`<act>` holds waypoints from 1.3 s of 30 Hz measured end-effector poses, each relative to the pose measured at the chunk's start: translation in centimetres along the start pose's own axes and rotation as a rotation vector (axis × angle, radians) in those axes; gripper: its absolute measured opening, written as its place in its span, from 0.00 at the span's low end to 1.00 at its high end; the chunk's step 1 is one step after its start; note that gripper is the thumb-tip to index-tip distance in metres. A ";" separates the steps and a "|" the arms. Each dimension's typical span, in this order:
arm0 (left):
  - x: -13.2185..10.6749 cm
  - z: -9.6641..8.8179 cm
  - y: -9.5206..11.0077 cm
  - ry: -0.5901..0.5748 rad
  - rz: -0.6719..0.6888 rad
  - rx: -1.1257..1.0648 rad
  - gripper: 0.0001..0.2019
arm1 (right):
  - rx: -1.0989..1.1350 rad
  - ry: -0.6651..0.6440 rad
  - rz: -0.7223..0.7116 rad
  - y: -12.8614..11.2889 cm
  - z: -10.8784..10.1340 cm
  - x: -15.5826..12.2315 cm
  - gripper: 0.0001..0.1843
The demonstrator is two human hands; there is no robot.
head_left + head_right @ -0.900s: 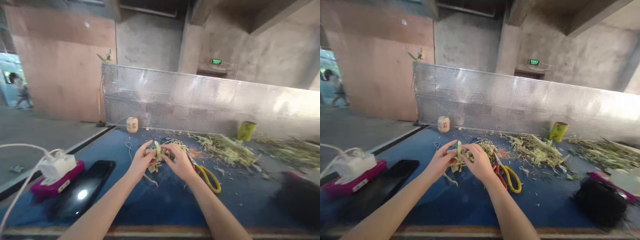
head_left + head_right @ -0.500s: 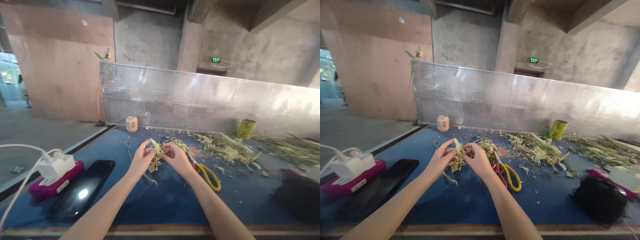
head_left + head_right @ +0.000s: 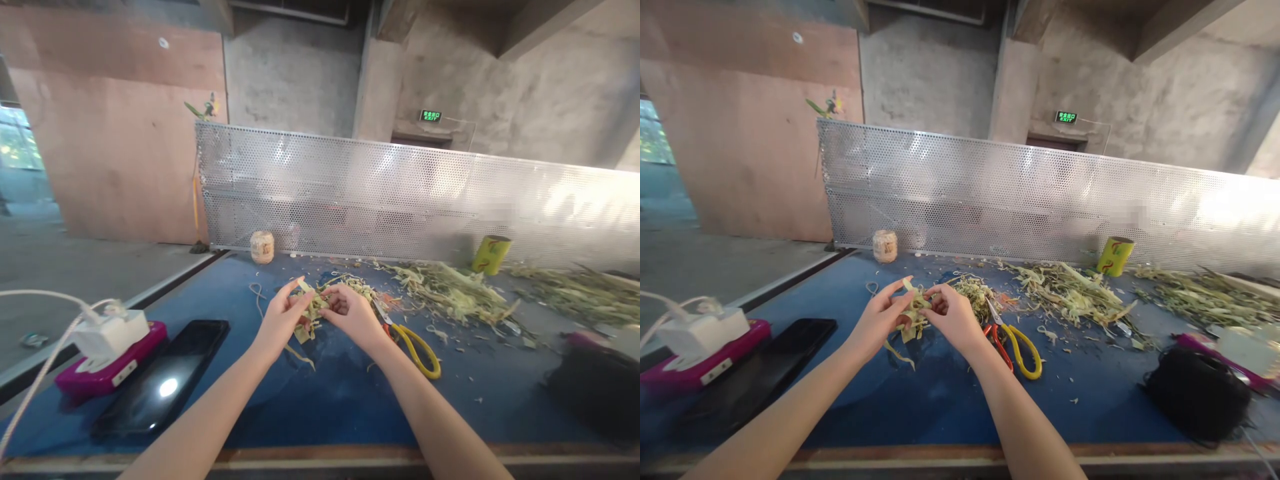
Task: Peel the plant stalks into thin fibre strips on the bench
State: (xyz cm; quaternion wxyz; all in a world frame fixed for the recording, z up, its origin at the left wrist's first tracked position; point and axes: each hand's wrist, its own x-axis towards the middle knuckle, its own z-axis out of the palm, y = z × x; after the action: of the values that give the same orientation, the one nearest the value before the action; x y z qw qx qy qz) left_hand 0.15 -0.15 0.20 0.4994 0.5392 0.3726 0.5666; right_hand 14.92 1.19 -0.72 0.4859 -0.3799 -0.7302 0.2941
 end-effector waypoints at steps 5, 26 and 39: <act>0.0 -0.2 -0.1 0.035 0.013 0.052 0.31 | 0.039 -0.041 -0.020 -0.4 0.0 -0.2 0.15; -0.1 -0.2 0.3 0.054 0.027 -0.007 0.32 | 0.129 -0.156 0.105 -0.6 -0.4 0.0 0.10; -0.5 0.0 0.6 -0.008 0.045 0.035 0.31 | -0.041 -0.010 0.029 -0.2 -0.5 0.0 0.06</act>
State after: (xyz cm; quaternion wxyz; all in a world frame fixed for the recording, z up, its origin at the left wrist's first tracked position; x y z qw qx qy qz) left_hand 0.06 -0.76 0.63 0.4785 0.5586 0.3682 0.5688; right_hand 15.30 1.10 -0.40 0.4697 -0.3990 -0.7330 0.2880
